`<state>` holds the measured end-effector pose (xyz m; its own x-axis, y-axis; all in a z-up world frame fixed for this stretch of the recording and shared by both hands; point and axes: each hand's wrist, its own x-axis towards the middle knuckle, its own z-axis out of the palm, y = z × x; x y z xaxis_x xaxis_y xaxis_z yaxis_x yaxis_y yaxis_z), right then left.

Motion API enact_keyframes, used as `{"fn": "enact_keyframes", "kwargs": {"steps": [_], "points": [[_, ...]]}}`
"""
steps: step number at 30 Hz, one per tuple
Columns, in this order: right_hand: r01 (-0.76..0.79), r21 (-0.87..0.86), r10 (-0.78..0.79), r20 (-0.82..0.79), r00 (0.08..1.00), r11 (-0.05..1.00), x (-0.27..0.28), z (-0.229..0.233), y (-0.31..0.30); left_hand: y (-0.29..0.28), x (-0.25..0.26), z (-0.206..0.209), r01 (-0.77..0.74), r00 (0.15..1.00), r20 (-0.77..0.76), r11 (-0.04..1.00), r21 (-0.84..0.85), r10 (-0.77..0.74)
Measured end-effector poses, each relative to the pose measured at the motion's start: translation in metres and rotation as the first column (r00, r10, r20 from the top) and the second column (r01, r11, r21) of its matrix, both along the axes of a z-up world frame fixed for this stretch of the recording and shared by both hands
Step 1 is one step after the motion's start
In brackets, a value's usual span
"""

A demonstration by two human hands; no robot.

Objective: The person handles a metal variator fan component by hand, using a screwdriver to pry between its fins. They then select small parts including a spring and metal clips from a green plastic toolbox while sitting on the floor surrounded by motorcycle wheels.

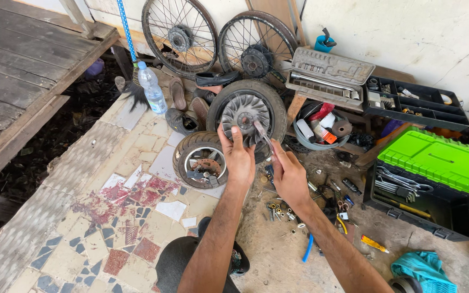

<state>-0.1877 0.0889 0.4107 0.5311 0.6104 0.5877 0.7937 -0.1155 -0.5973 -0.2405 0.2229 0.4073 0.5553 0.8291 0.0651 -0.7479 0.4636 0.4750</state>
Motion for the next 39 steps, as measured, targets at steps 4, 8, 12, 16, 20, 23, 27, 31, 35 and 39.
{"fn": "enact_keyframes", "kwargs": {"steps": [4, 8, 12, 16, 20, 23, 27, 31, 35, 39], "points": [[-0.033, 0.062, 0.033, 0.003, 0.999, 0.998, -0.001, 0.006, 0.009, -0.002, 0.001, 0.001, -0.02, 0.999, 0.035, 0.998, 0.052, 0.018], [-0.027, 0.053, 0.025, 0.051, 0.998, 0.998, -0.008, -0.002, 0.002, 0.004, -0.007, 0.009, -0.085, 0.996, 0.005, 0.996, 0.03, 0.085], [0.0, 0.01, 0.0, -0.013, 1.0, 1.0, -0.008, -0.005, 0.002, 0.002, -0.009, 0.01, -0.081, 0.997, 0.01, 0.996, 0.038, 0.08], [-0.039, 0.082, 0.042, -0.035, 0.999, 0.996, -0.002, 0.005, 0.009, -0.006, -0.003, 0.007, -0.054, 0.998, 0.038, 0.995, 0.083, 0.051], [0.037, 0.038, -0.036, -0.012, 0.999, 0.999, -0.001, 0.008, 0.011, -0.005, -0.004, 0.01, 0.003, 1.0, 0.006, 0.998, 0.067, -0.003], [-0.04, 0.086, 0.035, 0.057, 0.998, 0.996, -0.004, -0.002, 0.002, 0.002, -0.011, 0.016, -0.035, 0.999, 0.036, 0.997, 0.067, 0.033], [0.053, -0.126, -0.059, -0.039, 0.998, 0.991, 0.0, -0.011, -0.013, 0.014, -0.02, 0.025, -0.061, 0.992, 0.107, 0.998, -0.004, 0.061], [0.07, 0.062, -0.067, -0.045, 0.997, 0.996, 0.004, 0.001, -0.022, 0.019, -0.019, 0.027, -0.062, 0.991, 0.122, 0.998, 0.012, 0.06], [0.034, 0.079, -0.027, -0.087, 0.996, 0.996, 0.004, 0.026, -0.021, 0.015, -0.013, 0.024, -0.037, 0.986, 0.164, 0.999, 0.036, 0.031], [0.037, 0.044, -0.038, 0.029, 0.999, 0.998, 0.004, 0.04, -0.013, 0.01, -0.012, 0.025, -0.004, 0.991, 0.134, 0.999, 0.046, -0.002]]}}
